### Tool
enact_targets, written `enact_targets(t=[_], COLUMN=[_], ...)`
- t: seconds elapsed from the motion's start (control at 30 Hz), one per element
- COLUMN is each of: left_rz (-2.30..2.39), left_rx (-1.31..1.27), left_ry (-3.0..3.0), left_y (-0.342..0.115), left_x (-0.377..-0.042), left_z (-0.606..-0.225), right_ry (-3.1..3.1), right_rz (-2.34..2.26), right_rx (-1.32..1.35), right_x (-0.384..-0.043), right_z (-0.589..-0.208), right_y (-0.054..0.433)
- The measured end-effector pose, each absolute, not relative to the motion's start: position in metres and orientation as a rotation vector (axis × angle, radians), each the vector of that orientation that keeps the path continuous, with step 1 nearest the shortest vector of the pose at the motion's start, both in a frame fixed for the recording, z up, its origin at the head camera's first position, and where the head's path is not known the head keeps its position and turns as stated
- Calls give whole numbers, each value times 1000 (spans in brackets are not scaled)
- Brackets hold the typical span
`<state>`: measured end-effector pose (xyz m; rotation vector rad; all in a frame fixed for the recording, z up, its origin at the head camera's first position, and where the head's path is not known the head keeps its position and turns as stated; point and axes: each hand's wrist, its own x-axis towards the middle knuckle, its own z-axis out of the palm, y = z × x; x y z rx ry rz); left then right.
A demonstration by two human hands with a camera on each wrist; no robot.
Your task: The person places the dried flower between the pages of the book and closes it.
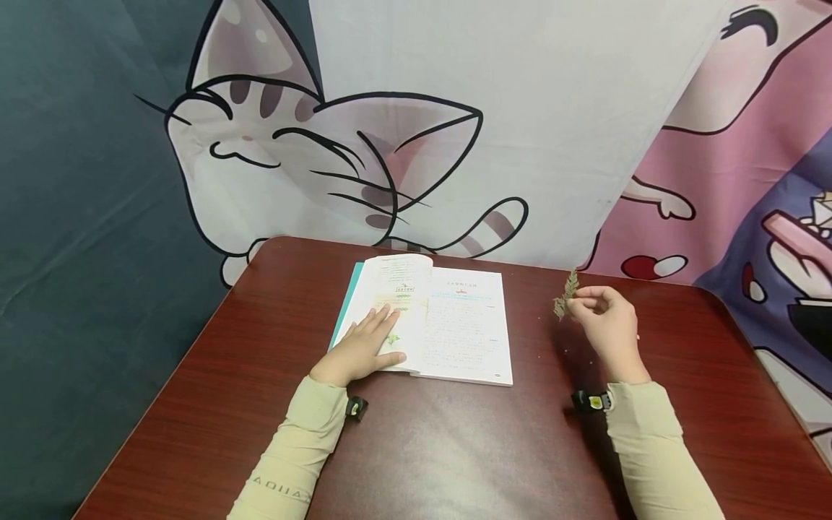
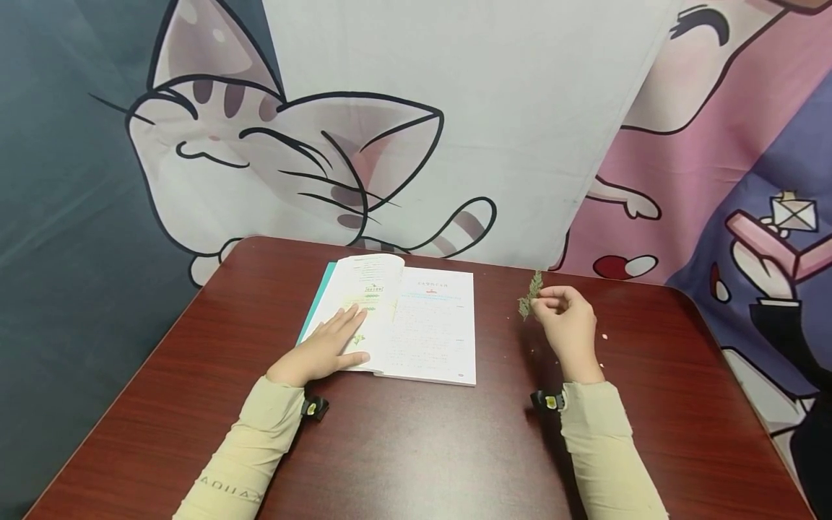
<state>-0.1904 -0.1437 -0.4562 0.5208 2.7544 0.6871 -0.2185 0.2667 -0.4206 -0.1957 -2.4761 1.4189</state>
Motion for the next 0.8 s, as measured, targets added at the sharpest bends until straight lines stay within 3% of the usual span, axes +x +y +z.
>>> enact_targets(t=[0.8], left_rz=[685], left_rx=[501], left_ry=[2752], left_y=[-144], left_x=[-190], left_z=[-456], right_ry=[-2213], right_rz=[1794], right_rx=[-173], right_x=[-224], right_z=[-421], right_y=[209])
